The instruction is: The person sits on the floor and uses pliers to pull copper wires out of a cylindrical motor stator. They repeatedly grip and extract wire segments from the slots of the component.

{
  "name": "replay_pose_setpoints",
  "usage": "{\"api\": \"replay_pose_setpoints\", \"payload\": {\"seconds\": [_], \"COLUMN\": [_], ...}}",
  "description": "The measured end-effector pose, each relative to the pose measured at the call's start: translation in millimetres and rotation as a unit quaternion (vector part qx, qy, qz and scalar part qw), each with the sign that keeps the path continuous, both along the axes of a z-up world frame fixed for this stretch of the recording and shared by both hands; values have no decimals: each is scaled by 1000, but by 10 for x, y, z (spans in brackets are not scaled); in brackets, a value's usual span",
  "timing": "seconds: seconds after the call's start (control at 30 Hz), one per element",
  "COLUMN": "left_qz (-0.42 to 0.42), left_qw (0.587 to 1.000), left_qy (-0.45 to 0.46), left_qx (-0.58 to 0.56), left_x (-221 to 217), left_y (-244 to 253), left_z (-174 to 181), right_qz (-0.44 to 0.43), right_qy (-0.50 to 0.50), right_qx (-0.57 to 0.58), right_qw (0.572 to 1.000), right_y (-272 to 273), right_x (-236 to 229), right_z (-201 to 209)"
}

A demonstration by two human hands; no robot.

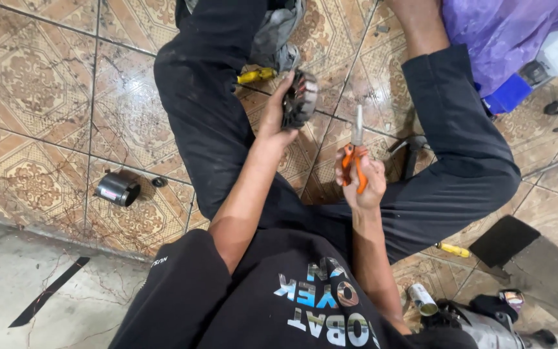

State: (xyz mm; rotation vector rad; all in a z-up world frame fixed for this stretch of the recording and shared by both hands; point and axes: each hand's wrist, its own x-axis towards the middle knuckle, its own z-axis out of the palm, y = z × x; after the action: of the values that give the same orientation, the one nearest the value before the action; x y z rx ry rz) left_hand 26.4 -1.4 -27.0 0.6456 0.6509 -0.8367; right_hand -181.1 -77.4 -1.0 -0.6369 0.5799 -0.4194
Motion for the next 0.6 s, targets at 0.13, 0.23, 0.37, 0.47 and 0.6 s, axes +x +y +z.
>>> {"api": "replay_pose_setpoints", "payload": {"seconds": [0.13,0.23,0.37,0.47,0.6], "left_qz": [-52,-225,-156,-48,86], "left_qw": [998,928,833,877,921], "left_qy": [26,-252,-344,-227,-128], "left_qx": [3,154,403,420,359], "left_x": [9,-7,31,29,160], "left_y": [194,239,139,143,68], "left_z": [570,453,-430,10,354], "right_qz": [-11,-44,-20,-18,-11], "right_qy": [22,-24,-50,-103,-155], "right_qx": [103,110,-12,-60,-114], "right_qw": [994,993,998,993,981], "right_y": [-167,-308,-258,-171,-201], "right_x": [3,-21,-213,-245,-16], "right_z": [73,295,172,6,43]}}
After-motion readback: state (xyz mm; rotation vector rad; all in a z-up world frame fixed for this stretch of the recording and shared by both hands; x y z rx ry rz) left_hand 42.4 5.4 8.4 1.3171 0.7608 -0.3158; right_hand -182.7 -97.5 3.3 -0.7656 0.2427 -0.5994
